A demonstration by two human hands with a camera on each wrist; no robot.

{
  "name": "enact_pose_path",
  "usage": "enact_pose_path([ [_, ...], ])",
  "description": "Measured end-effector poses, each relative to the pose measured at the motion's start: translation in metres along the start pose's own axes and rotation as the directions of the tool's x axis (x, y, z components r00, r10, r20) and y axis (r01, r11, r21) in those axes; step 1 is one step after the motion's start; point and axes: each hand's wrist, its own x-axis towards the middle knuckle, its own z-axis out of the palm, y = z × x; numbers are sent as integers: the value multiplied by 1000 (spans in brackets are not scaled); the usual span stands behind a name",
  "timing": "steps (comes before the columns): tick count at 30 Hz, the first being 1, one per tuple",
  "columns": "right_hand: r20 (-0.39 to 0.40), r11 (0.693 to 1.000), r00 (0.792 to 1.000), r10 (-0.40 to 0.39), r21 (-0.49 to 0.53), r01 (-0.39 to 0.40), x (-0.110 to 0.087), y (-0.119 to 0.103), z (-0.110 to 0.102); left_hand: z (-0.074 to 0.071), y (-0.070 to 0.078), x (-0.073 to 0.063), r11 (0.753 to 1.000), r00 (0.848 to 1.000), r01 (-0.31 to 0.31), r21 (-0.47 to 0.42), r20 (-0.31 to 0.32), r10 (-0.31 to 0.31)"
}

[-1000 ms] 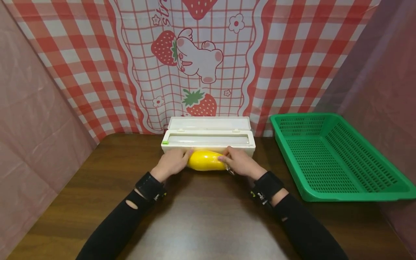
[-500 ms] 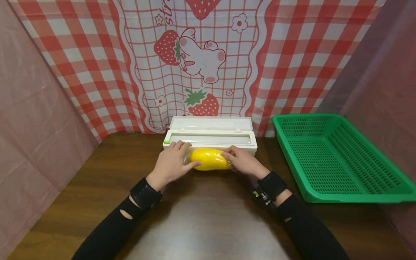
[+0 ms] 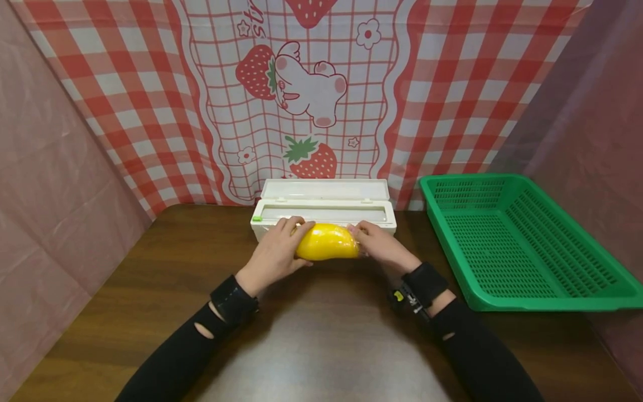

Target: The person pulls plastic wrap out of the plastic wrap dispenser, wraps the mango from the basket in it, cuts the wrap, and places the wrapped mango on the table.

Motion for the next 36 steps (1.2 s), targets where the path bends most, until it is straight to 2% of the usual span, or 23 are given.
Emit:
enact_pose_path([
  [9, -61, 999, 998, -18, -52, 14, -6, -1, 1, -1, 0, 0, 1000, 999, -17, 19, -31, 17],
  [12, -120, 985, 991, -52, -170, 31, -7, -3, -3, -1, -1, 0, 1000, 999, -9, 12, -31, 9],
  [15, -213, 940, 967, -142, -336, 64, -8, -4, -5, 0, -2, 0, 1000, 1000, 1, 3, -30, 0],
  [18, -263, 877, 918, -298, -455, 154, -10, -6, -4, 0, -2, 0, 1000, 1000, 15, -8, -20, -15],
  [20, -233, 835, 884, -406, -488, 255, -11, -8, 0, -1, -2, -1, 1000, 1000, 24, -18, -12, -25],
  [21, -202, 803, 865, -460, -511, 308, -12, -9, 2, -1, -2, -1, 999, 1000, 28, -21, -8, -29],
  [23, -130, 723, 829, -544, -574, 384, -12, -10, 7, -2, -2, -1, 999, 999, 34, -29, -2, -34],
  [25, -54, 649, 810, -585, -630, 427, -12, -12, 12, -3, -2, 0, 999, 999, 40, -35, 1, -40],
  [27, 1, 592, 804, -594, -676, 438, -11, -12, 16, -4, -2, 0, 998, 999, 45, -43, 2, -45],
  [30, 31, 551, 810, -585, -718, 426, -10, -13, 20, -5, -2, -1, 996, 998, 55, -63, 4, -55],
  [33, 29, 548, 817, -575, -728, 411, -9, -12, 21, -5, -2, -1, 994, 998, 65, -88, 6, -65],
  [36, 18, 573, 831, -557, -716, 400, -8, -11, 21, -4, -2, -3, 989, 996, 84, -120, 4, -84],
])
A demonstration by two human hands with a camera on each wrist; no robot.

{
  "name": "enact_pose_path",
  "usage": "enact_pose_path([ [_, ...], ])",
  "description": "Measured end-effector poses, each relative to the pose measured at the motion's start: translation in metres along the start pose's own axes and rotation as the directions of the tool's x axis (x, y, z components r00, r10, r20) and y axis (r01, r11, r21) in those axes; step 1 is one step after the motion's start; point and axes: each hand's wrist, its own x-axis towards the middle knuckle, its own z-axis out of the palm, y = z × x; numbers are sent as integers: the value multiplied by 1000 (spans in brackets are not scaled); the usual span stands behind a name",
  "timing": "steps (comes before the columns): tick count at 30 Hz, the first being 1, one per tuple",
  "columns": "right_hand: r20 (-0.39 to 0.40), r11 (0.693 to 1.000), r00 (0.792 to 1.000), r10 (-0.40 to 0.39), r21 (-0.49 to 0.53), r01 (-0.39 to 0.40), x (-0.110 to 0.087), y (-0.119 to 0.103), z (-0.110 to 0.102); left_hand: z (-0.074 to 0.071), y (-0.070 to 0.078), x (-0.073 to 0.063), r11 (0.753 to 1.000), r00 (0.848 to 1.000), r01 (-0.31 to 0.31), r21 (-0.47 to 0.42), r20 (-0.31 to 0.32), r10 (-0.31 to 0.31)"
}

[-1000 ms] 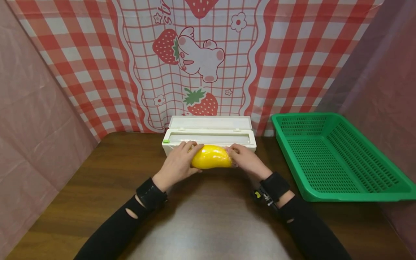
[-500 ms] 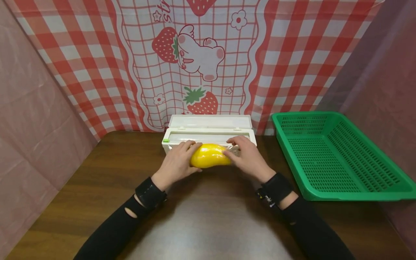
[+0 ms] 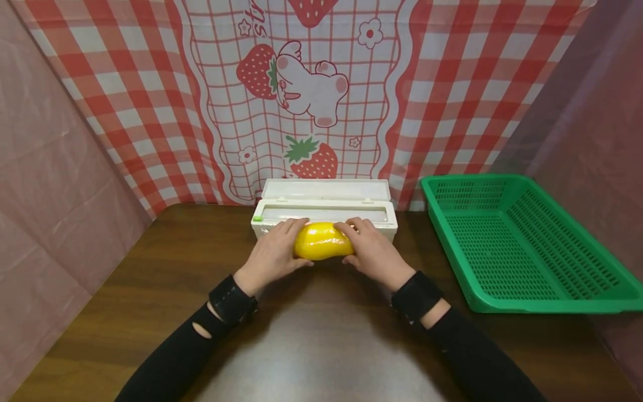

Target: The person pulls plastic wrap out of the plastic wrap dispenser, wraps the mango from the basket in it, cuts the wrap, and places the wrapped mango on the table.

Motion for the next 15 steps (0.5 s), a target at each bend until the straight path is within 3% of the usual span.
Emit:
enact_pose_path([
  [7, 12, 993, 994, 106, 57, -107, -1, 1, 1, 2, 0, -1, 999, 999, 30, -30, -43, -31],
  [15, 14, 986, 989, 148, 73, -148, 1, -2, -2, -4, -3, 2, 1000, 998, 25, -2, -60, -25],
])
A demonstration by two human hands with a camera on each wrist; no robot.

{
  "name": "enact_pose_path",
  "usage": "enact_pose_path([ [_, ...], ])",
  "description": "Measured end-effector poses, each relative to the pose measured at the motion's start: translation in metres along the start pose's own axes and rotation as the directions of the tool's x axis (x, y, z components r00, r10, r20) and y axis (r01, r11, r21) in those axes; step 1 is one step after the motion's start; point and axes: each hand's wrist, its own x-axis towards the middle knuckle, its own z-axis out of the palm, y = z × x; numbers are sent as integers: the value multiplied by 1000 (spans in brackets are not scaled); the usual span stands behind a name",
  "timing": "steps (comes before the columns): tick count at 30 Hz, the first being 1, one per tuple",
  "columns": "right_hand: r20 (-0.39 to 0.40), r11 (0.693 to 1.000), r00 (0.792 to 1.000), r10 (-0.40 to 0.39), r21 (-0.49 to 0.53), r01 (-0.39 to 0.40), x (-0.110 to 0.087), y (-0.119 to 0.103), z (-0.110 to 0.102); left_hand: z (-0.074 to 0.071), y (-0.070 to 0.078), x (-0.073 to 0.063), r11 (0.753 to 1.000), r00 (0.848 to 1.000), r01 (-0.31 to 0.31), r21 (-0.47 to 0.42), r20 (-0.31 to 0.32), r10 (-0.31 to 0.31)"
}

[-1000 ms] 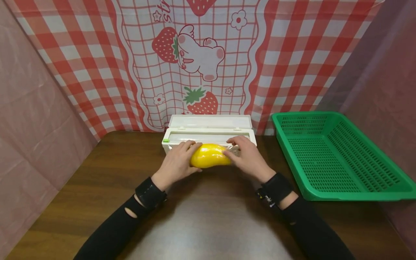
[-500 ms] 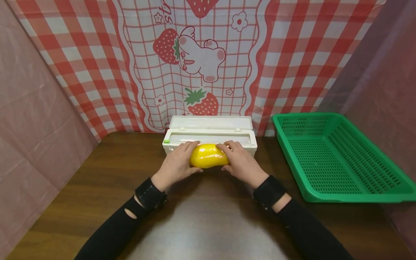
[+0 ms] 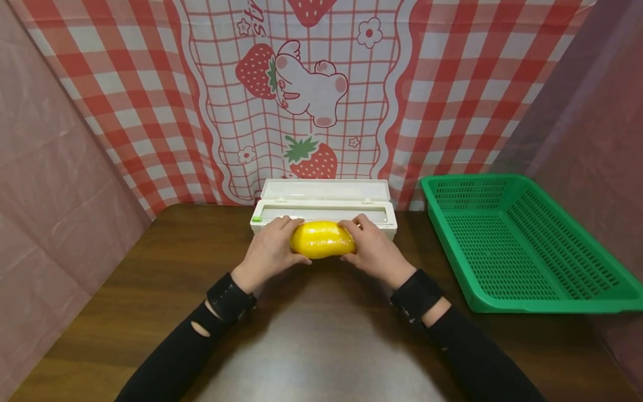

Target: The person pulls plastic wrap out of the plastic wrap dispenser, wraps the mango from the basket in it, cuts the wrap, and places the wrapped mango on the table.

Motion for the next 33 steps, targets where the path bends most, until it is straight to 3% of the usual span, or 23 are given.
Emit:
enact_pose_path([
  [11, -8, 1000, 1000, 8, -1, -8, 0, 0, -3, -2, 0, 0, 999, 1000, 18, -45, 11, -18],
  [25, 5, 1000, 1000, 9, -1, -9, 0, 2, -3, -3, -1, 1, 1000, 999, 11, -23, 32, -11],
  [33, 20, 1000, 1000, 11, 6, -11, 1, 3, -3, -4, -2, 2, 1000, 997, 15, -13, 75, -14],
])
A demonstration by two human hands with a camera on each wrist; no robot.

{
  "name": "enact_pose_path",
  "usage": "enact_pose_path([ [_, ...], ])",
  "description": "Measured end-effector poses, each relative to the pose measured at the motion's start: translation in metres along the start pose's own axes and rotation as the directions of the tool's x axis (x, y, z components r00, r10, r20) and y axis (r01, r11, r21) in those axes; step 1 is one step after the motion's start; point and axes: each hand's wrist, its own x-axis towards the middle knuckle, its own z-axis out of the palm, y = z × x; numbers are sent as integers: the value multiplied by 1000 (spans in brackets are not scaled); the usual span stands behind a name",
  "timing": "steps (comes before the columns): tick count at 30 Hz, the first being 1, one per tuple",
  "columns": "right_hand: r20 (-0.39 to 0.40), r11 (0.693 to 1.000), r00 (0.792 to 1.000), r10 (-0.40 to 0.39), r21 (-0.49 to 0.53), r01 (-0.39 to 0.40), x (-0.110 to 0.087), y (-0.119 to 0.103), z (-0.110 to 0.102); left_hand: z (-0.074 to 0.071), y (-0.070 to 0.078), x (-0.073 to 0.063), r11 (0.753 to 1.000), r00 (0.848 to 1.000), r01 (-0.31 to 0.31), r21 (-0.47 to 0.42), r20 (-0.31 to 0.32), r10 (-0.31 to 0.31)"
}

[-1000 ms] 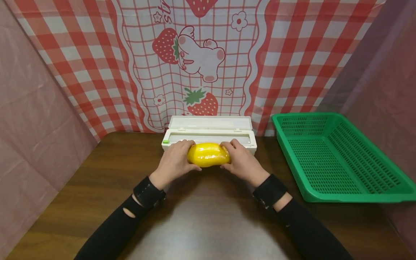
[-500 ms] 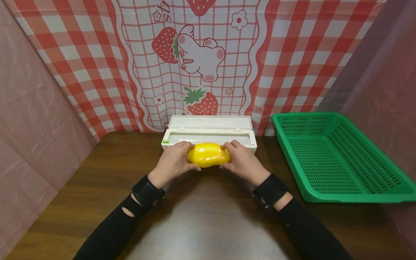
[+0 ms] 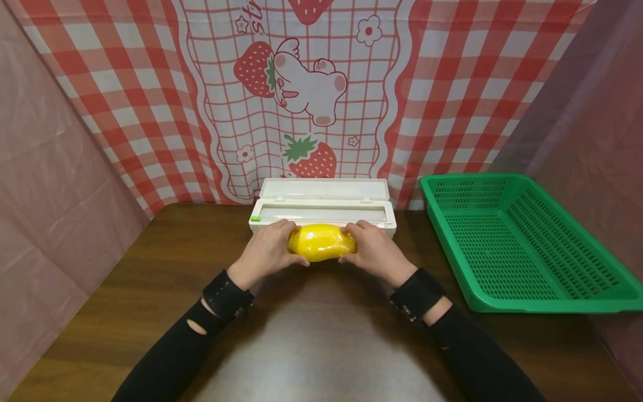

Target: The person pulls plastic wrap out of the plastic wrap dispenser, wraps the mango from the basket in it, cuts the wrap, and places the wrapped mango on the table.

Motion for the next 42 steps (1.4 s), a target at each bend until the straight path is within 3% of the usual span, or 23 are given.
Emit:
enact_pose_path([
  [18, 30, 1000, 1000, 6, 17, -7, 2, 1, 4, 3, 3, -2, 999, 995, 28, 17, 99, -30],
  [27, 59, 999, 998, -5, 32, 3, 4, 2, 3, 3, 0, -2, 999, 994, 16, 39, 109, -20],
  [42, 114, 997, 993, 5, 74, -13, 6, 6, 6, 6, -8, 2, 999, 987, 41, -21, 159, -37],
])
